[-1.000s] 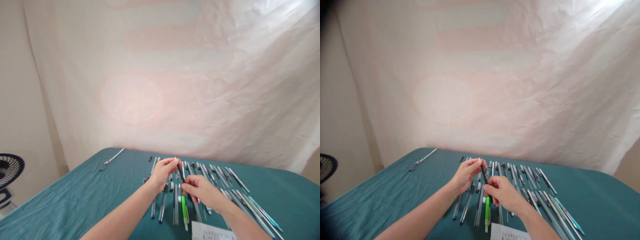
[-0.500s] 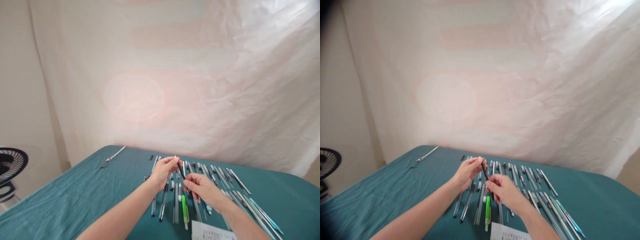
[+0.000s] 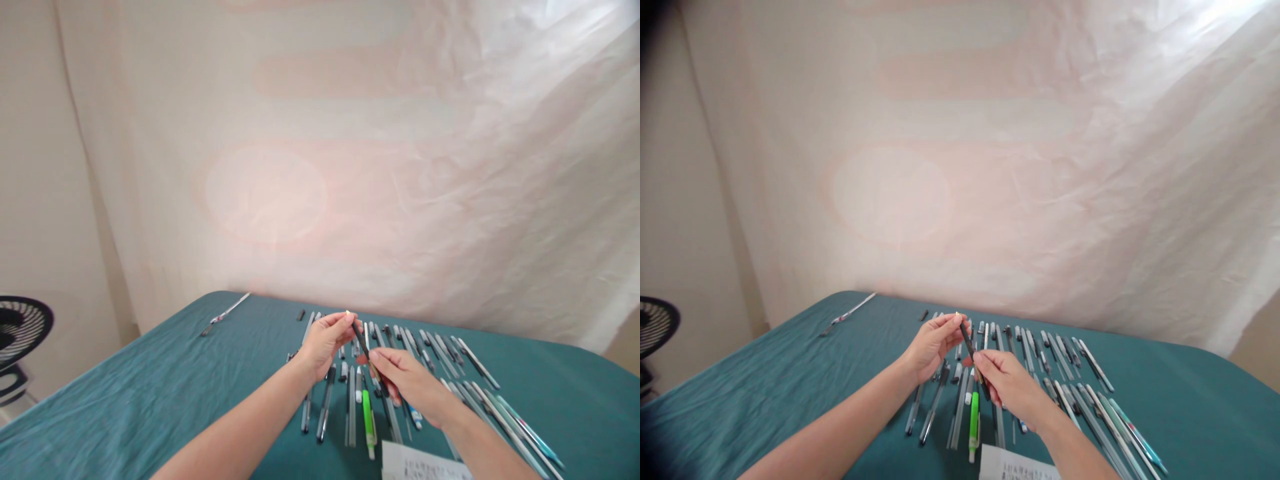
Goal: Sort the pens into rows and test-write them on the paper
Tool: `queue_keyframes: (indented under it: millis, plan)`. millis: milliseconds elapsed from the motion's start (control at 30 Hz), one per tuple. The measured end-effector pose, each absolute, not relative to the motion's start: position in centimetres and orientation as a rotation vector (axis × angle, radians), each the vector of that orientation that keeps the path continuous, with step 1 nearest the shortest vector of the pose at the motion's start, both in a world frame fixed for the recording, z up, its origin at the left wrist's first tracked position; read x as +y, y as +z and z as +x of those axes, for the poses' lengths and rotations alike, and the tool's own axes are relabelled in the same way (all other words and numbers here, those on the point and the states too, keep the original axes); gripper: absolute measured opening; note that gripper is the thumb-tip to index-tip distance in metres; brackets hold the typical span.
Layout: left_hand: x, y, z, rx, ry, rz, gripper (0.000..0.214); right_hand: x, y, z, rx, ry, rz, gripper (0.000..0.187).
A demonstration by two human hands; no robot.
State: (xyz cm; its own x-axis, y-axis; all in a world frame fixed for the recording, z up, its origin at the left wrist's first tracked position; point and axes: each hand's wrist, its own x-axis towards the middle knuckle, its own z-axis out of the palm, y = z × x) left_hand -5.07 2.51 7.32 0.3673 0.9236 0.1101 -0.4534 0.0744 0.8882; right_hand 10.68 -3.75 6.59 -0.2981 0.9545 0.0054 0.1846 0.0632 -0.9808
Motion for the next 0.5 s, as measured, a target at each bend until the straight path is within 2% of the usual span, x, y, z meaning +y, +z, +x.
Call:
queue_keyframes:
  millis: [200,367,500]
  plan:
    - [2.5,6.9,-5.0,0.588,1.134,1.092,0.032,-3.1,5.9,11.0,-1.566,1.201,-1.319,0.033]
    - [4.5,6.8,-6.2,1.013,1.214,1.588,0.050,-3.1,5.4,11.0,-1.598,1.260,-1.313,0.031]
    - [7.5,6.5,-9.8,1.328,1.154,1.772,0.048,-3.2,5.2,10.9,-1.627,1.275,-1.300,0.029]
